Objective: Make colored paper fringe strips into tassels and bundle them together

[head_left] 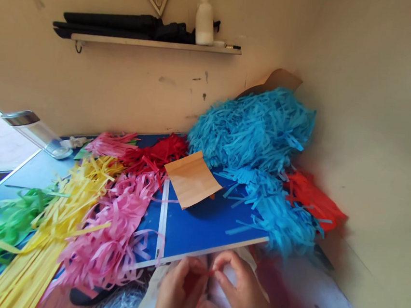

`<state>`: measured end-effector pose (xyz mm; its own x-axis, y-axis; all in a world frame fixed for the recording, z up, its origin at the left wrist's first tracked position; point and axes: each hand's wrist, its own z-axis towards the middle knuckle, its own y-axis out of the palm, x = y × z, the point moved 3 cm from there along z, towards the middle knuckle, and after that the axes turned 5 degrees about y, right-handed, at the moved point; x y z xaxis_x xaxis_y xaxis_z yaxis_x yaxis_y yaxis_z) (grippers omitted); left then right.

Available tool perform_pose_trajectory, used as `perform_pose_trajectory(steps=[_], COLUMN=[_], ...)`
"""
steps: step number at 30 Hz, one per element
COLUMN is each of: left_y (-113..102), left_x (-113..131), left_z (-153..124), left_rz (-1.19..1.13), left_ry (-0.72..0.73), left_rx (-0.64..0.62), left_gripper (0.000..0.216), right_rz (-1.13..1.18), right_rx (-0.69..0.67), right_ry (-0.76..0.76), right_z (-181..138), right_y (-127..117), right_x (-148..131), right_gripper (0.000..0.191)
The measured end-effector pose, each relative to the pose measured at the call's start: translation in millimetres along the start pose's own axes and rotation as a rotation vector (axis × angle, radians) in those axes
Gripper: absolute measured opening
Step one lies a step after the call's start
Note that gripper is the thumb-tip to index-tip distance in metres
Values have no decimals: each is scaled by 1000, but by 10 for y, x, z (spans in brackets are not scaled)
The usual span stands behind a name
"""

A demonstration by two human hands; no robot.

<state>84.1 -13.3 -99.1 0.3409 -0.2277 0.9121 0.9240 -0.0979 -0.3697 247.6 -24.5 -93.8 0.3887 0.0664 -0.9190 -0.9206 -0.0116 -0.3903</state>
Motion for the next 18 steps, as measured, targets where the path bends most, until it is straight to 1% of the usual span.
perform_pose_trajectory(steps=[3,4,6,8,10,13,15,18], left_y=[-3,-5,-16,-33,-43,-46,-57,-81], left_x=[-25,-28,-21,14,75,150,151,110], left_z=[-32,-40,-45,-30,5,62,89,93], left_rz=[84,111,156,176,168,162,162,165], left_ry=[26,47,93,141,210,282,277,256], left_rx=[42,53,66,55,-12,-143,-183,-215], left_gripper=[14,15,17,16,11,7,5,10], right_rz=[-45,-40,5,48,46,-15,-37,-26], right_rx=[-8,-16,-53,-102,-121,-110,-117,-118], right_ry=[-47,-39,18,70,66,-24,-66,-52], right_z=[-10,-5,17,41,56,48,26,-7], right_y=[-3,-14,-40,-57,-65,-62,-53,-46], right_x=[-35,-36,-14,21,41,26,8,12], right_gripper=[21,23,25,17,11,13,14,16])
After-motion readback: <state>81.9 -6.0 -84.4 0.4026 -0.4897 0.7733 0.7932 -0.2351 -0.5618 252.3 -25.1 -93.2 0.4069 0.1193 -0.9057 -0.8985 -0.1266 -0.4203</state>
